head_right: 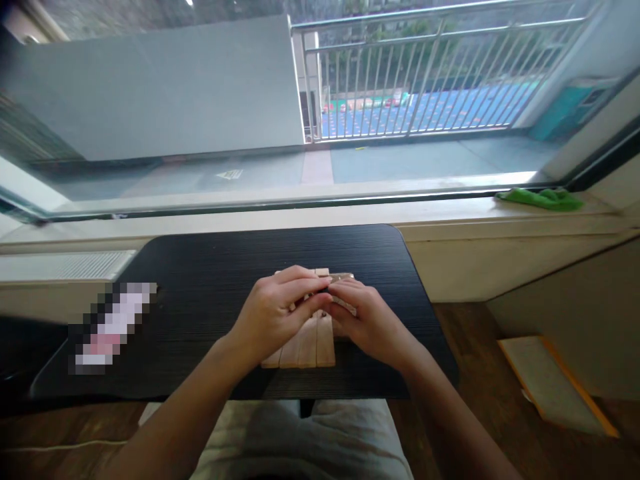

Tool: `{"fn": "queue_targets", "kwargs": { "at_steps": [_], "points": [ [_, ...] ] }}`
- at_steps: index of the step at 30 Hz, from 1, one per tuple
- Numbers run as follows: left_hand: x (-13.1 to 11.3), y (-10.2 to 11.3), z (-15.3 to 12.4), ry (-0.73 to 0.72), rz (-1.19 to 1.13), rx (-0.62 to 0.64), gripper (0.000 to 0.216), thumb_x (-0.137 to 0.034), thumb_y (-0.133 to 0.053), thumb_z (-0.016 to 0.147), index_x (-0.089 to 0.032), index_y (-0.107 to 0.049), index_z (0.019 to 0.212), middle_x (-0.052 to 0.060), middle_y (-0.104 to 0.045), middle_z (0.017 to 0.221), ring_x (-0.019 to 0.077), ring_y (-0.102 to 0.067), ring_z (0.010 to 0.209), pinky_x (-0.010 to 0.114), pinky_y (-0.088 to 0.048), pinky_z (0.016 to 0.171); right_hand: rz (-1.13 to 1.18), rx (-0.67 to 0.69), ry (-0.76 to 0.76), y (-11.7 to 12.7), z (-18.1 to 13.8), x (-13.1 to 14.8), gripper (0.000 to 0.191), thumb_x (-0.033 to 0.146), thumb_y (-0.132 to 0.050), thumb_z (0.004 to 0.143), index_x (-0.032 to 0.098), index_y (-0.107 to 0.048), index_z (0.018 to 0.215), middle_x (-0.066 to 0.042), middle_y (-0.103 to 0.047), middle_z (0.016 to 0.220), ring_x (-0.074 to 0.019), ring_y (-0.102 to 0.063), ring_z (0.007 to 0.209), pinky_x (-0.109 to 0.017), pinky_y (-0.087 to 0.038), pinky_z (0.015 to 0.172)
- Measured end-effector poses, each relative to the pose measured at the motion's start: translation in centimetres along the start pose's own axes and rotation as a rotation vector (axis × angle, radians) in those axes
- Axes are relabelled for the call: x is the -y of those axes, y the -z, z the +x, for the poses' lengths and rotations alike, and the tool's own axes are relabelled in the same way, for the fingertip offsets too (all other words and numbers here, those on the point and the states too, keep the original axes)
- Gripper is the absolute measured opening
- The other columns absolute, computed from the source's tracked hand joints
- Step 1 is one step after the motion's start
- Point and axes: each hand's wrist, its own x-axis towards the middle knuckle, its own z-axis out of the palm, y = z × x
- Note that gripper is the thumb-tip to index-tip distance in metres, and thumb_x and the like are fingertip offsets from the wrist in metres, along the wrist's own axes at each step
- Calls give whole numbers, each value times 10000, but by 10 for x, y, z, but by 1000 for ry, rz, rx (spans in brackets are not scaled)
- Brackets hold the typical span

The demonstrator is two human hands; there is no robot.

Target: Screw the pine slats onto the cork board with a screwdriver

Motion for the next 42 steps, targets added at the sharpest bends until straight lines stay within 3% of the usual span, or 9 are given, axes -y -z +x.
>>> {"fn": "queue_targets", "kwargs": {
  "at_steps": [6, 12, 20, 24, 28, 35, 42],
  "points": [
    [4, 1, -1, -31, -36, 9, 212, -222, -621, 927, -197, -724, 1111, 62, -755, 1000, 166, -716, 877, 287, -583, 767, -55, -42, 34, -3, 2, 2, 125, 224, -564, 955, 212, -674, 897, -45, -733, 936, -176, -659, 885, -330, -517, 829],
    [5, 2, -4, -22, -24, 19, 247, -229, -612, 931, -217, -710, 1157, 63, -758, 1024, 165, -716, 882, 286, -581, 755, -99, -104, 57, -8, -2, -1, 108, 218, -569, 944, 218, -677, 935, -65, -738, 967, -201, -658, 941, -368, -511, 849],
    [0, 6, -3, -1, -30, 68, 255, -193, -551, 945, -196, -709, 1146, 83, -747, 1107, 188, -706, 980, 323, -577, 842, -217, -203, 21, -20, -7, -5, 85, 243, -602, 912, 215, -657, 853, -65, -725, 904, -212, -642, 871, -369, -481, 783],
    [0, 10, -2, 25, 22, 91, 271, -294, -617, 927, -176, -697, 1158, 74, -754, 1000, 162, -701, 804, 262, -553, 666, -278, -257, 18, -24, -9, -5, 105, 250, -584, 932, 213, -671, 887, -69, -735, 911, -217, -651, 883, -373, -466, 792],
    [0, 11, -1, 113, 62, 16, 258, -384, -698, 870, -177, -715, 1023, 8, -707, 769, 120, -631, 623, 221, -481, 555, -305, -266, -11, -28, -8, -2, 141, 285, -580, 946, 208, -686, 894, -76, -743, 910, -221, -656, 877, -374, -464, 792],
    [-2, 12, 0, 115, 75, 22, 166, -318, -694, 872, -180, -711, 964, 2, -700, 763, 109, -608, 597, 216, -458, 529, -269, -303, -44, -36, -10, -2, 120, 286, -595, 934, 218, -693, 948, -72, -741, 957, -222, -651, 920, -392, -485, 852],
    [-2, 13, -1, 83, 84, 45, 155, -322, -654, 896, -195, -716, 958, 17, -730, 796, 133, -640, 634, 237, -496, 560, -224, -250, -8, -34, -13, -3, 109, 214, -609, 910, 212, -701, 968, -79, -724, 988, -216, -628, 957, -403, -491, 882]
  ]
}}
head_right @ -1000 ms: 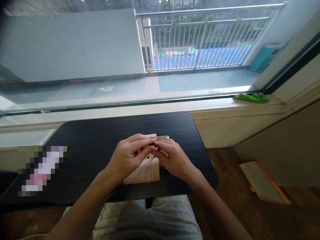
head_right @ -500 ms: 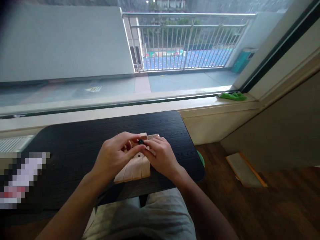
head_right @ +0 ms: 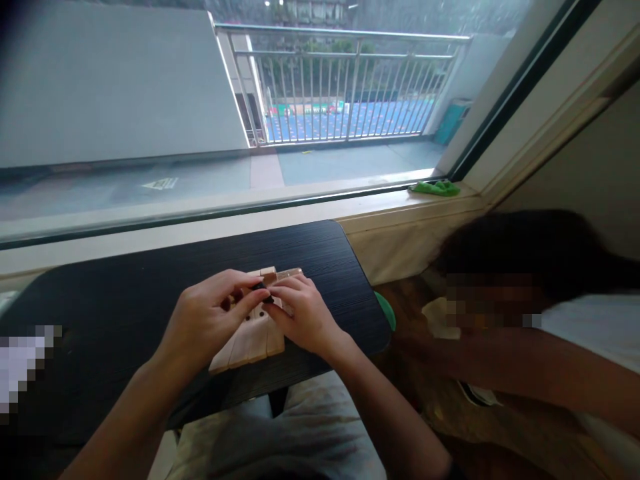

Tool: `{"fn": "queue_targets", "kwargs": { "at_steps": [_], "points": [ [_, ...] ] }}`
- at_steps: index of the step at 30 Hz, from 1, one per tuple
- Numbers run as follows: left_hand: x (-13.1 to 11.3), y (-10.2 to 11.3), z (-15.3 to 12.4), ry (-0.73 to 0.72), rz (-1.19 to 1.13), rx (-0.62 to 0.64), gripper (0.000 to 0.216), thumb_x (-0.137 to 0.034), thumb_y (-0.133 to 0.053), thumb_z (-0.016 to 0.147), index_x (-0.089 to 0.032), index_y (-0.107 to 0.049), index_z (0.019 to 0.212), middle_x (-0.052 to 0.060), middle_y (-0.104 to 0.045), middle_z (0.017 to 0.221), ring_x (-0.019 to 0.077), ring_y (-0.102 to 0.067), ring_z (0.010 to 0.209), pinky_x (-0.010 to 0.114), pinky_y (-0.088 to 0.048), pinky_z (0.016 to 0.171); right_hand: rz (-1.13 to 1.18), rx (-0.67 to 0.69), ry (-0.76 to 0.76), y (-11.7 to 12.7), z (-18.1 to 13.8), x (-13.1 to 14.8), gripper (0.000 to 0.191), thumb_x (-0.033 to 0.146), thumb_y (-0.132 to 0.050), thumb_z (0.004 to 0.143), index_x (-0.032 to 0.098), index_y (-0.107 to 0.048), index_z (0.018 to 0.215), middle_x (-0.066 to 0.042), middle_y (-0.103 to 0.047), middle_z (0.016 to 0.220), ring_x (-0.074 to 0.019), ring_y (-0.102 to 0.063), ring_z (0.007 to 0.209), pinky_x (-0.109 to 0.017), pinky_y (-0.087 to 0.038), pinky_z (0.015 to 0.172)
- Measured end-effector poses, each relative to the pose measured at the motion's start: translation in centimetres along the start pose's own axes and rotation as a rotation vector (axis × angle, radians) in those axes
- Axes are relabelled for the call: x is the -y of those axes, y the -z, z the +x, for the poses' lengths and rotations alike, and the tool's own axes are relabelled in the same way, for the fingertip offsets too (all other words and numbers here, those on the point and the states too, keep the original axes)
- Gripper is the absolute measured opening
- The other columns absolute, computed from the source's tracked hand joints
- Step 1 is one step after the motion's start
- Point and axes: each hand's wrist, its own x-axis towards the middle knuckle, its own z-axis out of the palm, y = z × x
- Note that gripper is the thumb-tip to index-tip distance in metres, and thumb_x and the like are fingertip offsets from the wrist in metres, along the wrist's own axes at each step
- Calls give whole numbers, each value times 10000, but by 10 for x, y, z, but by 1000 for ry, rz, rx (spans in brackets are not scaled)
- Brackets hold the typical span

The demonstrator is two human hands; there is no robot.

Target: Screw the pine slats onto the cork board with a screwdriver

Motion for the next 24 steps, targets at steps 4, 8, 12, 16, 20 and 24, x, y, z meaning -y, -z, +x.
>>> {"fn": "queue_targets", "kwargs": {
  "at_steps": [4, 8, 12, 16, 20, 24],
  "points": [
    [2, 2, 0, 21, -15, 12, 194, -373, -640, 901, -208, -707, 978, 12, -727, 813, 150, -656, 655, 258, -516, 581, 10, 10, -27, -2, 0, 2, 155, 194, -595, 905, 198, -690, 1028, -102, -716, 1058, -224, -627, 1030, -412, -493, 931],
    [3, 3, 1, 20, -41, 11, 261, -455, -628, 897, -220, -706, 983, 13, -728, 819, 153, -650, 628, 262, -511, 555, -10, 16, -60, -7, -1, 4, 168, 183, -589, 908, 207, -682, 1047, -84, -722, 1068, -207, -637, 1037, -385, -489, 958],
    [6, 3, 0, 30, -47, -2, 269, -481, -633, 887, -240, -709, 980, -1, -724, 798, 141, -629, 590, 255, -502, 546, -40, 24, -93, -11, -4, 6, 194, 181, -571, 921, 203, -666, 1089, -87, -717, 1110, -205, -629, 1062, -378, -481, 967],
    [7, 4, -1, 76, -7, 20, 320, -526, -617, 879, -249, -715, 1005, -5, -730, 812, 140, -632, 592, 255, -507, 562, -15, 21, -67, -14, -6, 2, 244, 166, -521, 941, 173, -642, 1153, -102, -706, 1108, -201, -625, 1052, -380, -484, 960],
    [6, 6, -1, 104, -5, 25, 340, -532, -602, 879, -238, -721, 1002, -4, -732, 806, 142, -643, 592, 256, -511, 564, 18, -16, -36, -17, -6, -3, 276, 155, -492, 947, 158, -633, 1184, -107, -697, 1118, -201, -622, 1059, -389, -488, 962],
    [6, 6, -1, 90, -13, 36, 331, -519, -612, 878, -235, -720, 1010, 0, -736, 810, 140, -648, 586, 258, -518, 571, 28, -27, -18, -19, -6, -6, 277, 152, -496, 943, 155, -638, 1181, -110, -691, 1132, -201, -617, 1077, -391, -488, 974]
  ]
}}
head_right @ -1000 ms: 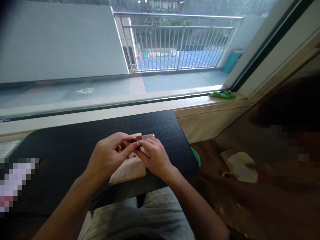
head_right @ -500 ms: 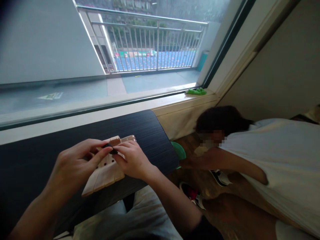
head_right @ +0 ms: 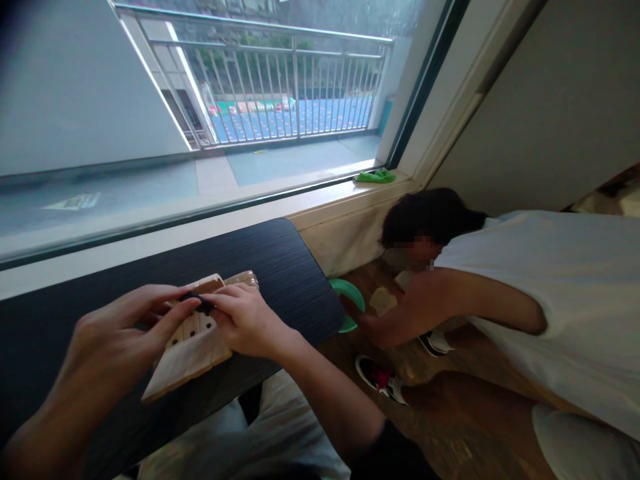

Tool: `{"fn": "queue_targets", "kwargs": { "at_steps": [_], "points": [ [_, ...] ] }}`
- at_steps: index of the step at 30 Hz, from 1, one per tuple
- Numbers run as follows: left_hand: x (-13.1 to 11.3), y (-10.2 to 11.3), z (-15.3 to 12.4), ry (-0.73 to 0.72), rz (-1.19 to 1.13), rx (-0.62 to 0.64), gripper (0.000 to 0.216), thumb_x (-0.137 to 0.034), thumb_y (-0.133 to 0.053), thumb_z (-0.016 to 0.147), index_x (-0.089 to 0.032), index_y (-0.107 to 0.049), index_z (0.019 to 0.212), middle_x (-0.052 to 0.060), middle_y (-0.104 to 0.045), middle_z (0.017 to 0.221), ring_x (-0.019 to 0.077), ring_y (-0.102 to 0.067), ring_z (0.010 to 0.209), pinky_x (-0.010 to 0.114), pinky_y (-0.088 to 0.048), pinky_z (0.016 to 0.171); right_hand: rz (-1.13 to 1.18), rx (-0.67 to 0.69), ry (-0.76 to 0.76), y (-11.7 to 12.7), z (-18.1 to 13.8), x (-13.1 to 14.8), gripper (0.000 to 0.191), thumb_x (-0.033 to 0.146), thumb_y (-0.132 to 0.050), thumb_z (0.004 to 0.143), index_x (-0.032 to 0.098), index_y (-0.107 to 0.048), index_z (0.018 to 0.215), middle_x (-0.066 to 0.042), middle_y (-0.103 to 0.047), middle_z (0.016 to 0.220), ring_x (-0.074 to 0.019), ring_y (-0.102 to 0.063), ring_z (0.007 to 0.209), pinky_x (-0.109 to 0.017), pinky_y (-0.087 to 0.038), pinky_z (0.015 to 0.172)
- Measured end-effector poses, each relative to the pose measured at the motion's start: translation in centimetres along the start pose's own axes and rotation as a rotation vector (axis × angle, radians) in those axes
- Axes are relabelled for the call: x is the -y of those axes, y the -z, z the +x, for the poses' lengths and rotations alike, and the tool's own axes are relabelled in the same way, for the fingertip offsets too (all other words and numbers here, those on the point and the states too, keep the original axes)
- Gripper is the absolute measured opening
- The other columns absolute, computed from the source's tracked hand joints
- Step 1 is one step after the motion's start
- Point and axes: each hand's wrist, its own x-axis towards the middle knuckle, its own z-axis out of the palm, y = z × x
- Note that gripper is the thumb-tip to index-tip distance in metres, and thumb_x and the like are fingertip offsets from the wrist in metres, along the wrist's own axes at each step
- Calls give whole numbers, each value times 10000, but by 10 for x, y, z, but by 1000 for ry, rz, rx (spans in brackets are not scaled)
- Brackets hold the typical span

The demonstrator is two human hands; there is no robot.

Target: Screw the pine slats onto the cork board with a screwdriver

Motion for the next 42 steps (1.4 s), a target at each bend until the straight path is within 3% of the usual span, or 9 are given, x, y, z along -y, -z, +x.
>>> {"fn": "queue_targets", "kwargs": {
  "at_steps": [13, 18, 23, 34, 42],
  "points": [
    [0, -2, 1, -43, -11, -18, 344, -523, -608, 882, -230, -727, 1016, -1, -730, 763, 132, -639, 550, 243, -512, 527, 29, -15, 25, 1, 0, -2, 233, 187, -521, 956, 87, -683, 1089, -147, -706, 1070, -203, -626, 1036, -365, -494, 946],
    [0, -2, 0, -89, -10, -32, 320, -495, -604, 893, -223, -724, 1012, -4, -724, 767, 127, -633, 555, 237, -515, 534, 18, 13, -17, 1, -2, -3, 214, 181, -547, 941, 168, -680, 1108, -96, -702, 1087, -190, -615, 1058, -371, -488, 952],
    [0, -2, -2, -103, -8, -30, 325, -491, -586, 903, -218, -728, 1008, 16, -744, 832, 138, -642, 583, 256, -534, 566, 13, -6, 21, 4, -1, -3, 199, 192, -561, 942, 127, -699, 1070, -123, -712, 1058, -201, -627, 1033, -371, -496, 936],
    [-4, 0, -1, -73, -39, 46, 355, -466, -556, 917, -206, -715, 1097, 33, -746, 883, 143, -642, 619, 259, -535, 590, -79, -21, -23, 7, -1, 4, 131, 224, -614, 926, 196, -709, 1010, -66, -728, 1012, -185, -629, 1008, -352, -472, 910],
    [-2, 2, 1, -35, 77, 21, 436, -602, -601, 850, -214, -718, 1011, 14, -714, 768, 144, -618, 572, 253, -484, 534, -136, -20, -66, 7, -3, 11, 147, 241, -586, 938, 195, -708, 1006, -63, -747, 982, -194, -630, 965, -365, -444, 906]
  ]
}}
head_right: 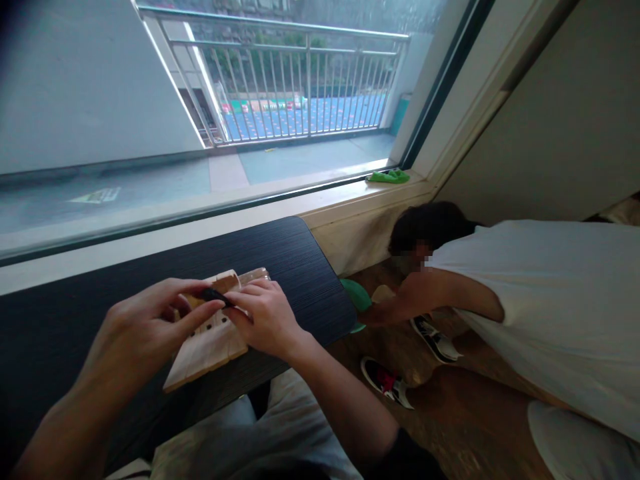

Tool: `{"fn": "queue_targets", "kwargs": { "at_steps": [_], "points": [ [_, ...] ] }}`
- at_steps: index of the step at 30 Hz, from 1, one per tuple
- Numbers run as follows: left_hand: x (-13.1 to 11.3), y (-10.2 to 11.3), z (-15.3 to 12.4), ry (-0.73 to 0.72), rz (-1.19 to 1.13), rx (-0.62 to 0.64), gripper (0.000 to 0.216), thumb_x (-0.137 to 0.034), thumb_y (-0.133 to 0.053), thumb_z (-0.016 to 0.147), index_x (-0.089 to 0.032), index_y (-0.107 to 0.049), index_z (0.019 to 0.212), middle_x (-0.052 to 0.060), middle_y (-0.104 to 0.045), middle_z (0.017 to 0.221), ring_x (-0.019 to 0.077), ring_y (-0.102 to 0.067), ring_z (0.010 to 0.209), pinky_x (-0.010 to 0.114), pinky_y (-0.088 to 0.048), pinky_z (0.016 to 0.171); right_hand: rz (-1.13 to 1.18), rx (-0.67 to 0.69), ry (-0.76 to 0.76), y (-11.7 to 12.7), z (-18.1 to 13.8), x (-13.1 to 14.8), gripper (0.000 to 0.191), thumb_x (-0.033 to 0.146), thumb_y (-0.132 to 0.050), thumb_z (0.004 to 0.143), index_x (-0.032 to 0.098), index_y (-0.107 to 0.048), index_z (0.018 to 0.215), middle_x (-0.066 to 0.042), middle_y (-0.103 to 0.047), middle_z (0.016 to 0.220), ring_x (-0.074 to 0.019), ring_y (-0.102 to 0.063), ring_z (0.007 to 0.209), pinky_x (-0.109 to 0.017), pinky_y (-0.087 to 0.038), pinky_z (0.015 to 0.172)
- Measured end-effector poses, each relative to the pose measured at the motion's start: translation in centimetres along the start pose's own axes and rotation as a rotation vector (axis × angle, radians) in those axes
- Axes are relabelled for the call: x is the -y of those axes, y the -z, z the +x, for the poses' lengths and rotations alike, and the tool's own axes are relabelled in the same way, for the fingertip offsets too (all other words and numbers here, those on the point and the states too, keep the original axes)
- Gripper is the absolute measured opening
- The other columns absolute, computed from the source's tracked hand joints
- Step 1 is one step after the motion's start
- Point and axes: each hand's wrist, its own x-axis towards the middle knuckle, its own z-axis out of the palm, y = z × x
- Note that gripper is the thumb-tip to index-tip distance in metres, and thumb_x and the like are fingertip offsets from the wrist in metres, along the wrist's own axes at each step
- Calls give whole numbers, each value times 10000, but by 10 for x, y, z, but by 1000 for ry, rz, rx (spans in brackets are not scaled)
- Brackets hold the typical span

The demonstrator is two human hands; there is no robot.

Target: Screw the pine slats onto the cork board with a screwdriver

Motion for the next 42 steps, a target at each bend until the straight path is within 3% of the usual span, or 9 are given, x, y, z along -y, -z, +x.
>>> {"fn": "queue_targets", "kwargs": {
  "at_steps": [4, 9, 16, 22, 33, 42],
  "points": [
    [-2, -1, 2, 6, -15, -25, 390, -586, -625, 845, -206, -710, 870, -7, -667, 673, 127, -572, 515, 247, -444, 501, -11, 9, 17, 0, 0, 2, 146, 240, -591, 935, 203, -716, 1002, -51, -746, 933, -201, -625, 958, -365, -438, 890],
    [-5, -2, 2, 34, -1, -35, 309, -492, -703, 830, -184, -703, 855, -12, -649, 660, 116, -559, 527, 237, -425, 509, 13, -2, 35, 3, -1, 0, 155, 238, -583, 945, 210, -730, 988, -53, -745, 930, -209, -621, 947, -378, -441, 863],
    [-5, -8, 6, -100, -48, -53, 264, -412, -694, 868, -155, -710, 806, 10, -678, 721, 99, -563, 559, 221, -409, 524, 215, -14, 4, 3, 0, -9, 144, 185, -615, 907, 230, -738, 969, -41, -742, 947, -192, -646, 931, -366, -484, 875],
    [-7, -8, 12, -85, -54, -42, 190, -345, -683, 882, -166, -745, 868, 16, -696, 735, 110, -587, 590, 228, -419, 540, 364, 122, -85, 13, 7, -17, 198, 197, -616, 894, 216, -733, 1052, -67, -709, 1072, -195, -643, 1011, -364, -514, 907],
    [-5, -9, 11, -93, -130, -28, 160, -302, -663, 897, -184, -760, 945, 36, -744, 825, 131, -637, 656, 244, -481, 601, 401, 284, 18, 19, 20, -19, 207, 135, -527, 933, 195, -690, 1046, -81, -647, 1123, -192, -589, 1105, -396, -482, 995],
    [-3, -4, 12, -74, -176, 24, 153, -261, -660, 895, -185, -763, 979, 53, -765, 901, 159, -683, 742, 277, -540, 704, 399, 250, 5, 13, 18, -21, 180, 162, -560, 926, 192, -709, 1023, -83, -675, 1111, -201, -618, 1069, -387, -497, 953]
  ]
}}
